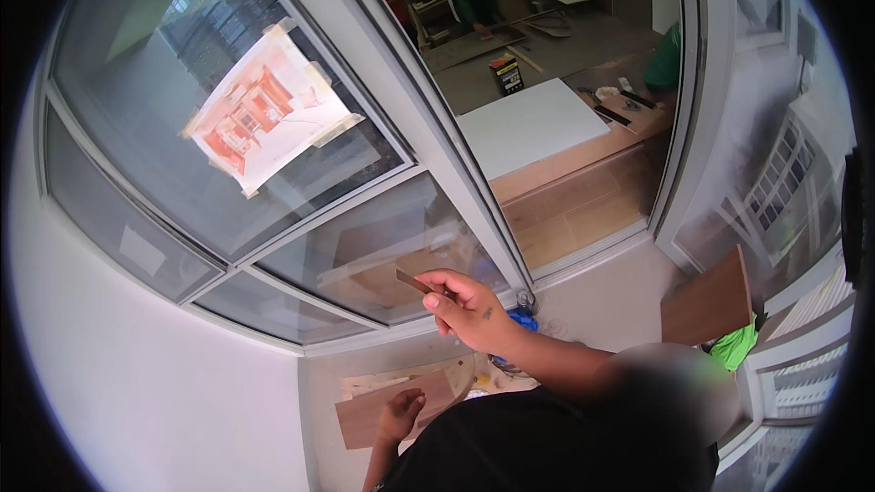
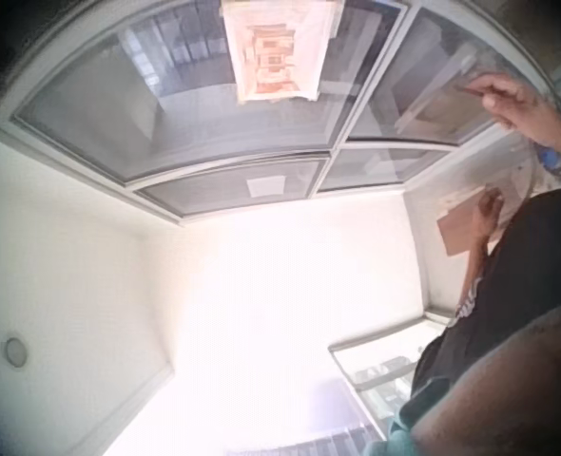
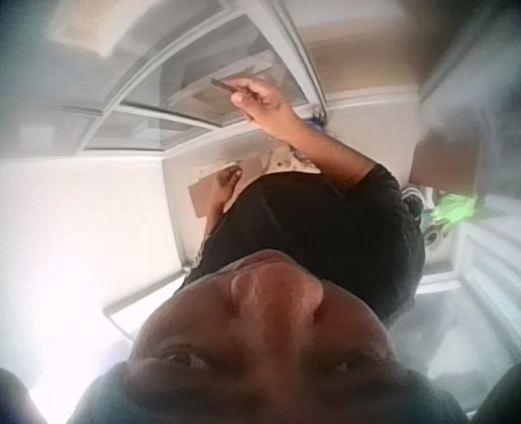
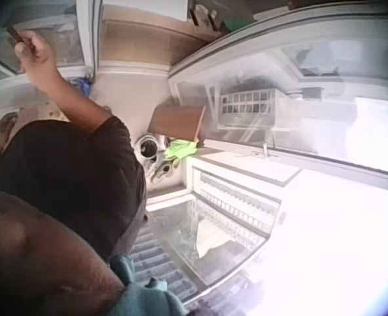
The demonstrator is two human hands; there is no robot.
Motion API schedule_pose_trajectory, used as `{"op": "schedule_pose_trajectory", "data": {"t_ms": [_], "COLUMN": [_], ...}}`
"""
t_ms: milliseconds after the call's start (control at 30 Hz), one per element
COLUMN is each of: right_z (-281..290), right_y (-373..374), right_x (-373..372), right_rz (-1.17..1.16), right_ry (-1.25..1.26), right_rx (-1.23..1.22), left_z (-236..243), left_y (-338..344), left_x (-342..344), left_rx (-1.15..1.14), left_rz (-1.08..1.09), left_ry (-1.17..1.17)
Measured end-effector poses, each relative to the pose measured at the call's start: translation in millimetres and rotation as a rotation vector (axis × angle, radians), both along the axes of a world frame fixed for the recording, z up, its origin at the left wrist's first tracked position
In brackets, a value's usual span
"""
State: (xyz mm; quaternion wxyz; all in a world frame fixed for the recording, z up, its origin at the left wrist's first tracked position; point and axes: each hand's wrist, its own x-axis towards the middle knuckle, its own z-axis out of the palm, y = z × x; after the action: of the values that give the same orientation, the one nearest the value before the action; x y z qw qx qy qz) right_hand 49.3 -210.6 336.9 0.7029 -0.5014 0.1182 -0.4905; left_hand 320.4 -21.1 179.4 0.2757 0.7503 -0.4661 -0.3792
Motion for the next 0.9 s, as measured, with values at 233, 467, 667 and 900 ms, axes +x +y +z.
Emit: {"op": "schedule_pose_trajectory", "data": {"t_ms": [233, 467, 667, 900], "right_z": [-6, 22, 32, 45], "right_y": [-8, -12, -39, -52], "right_x": [3, 11, 7, -5], "right_rz": [-0.074, -0.115, -0.22, -0.252], "right_ry": [-0.134, -0.414, -0.555, -0.636], "right_rx": [0.035, 0.164, 0.242, 0.271], "left_z": [3, 55, 59, 45], "left_y": [-20, -52, -46, -41], "left_x": [-15, -67, -68, -64], "left_rx": [-0.08, -0.163, -0.143, -0.153], "left_rz": [-0.144, -0.334, -0.295, -0.215], "left_ry": [0.152, 0.543, 0.541, 0.517]}}
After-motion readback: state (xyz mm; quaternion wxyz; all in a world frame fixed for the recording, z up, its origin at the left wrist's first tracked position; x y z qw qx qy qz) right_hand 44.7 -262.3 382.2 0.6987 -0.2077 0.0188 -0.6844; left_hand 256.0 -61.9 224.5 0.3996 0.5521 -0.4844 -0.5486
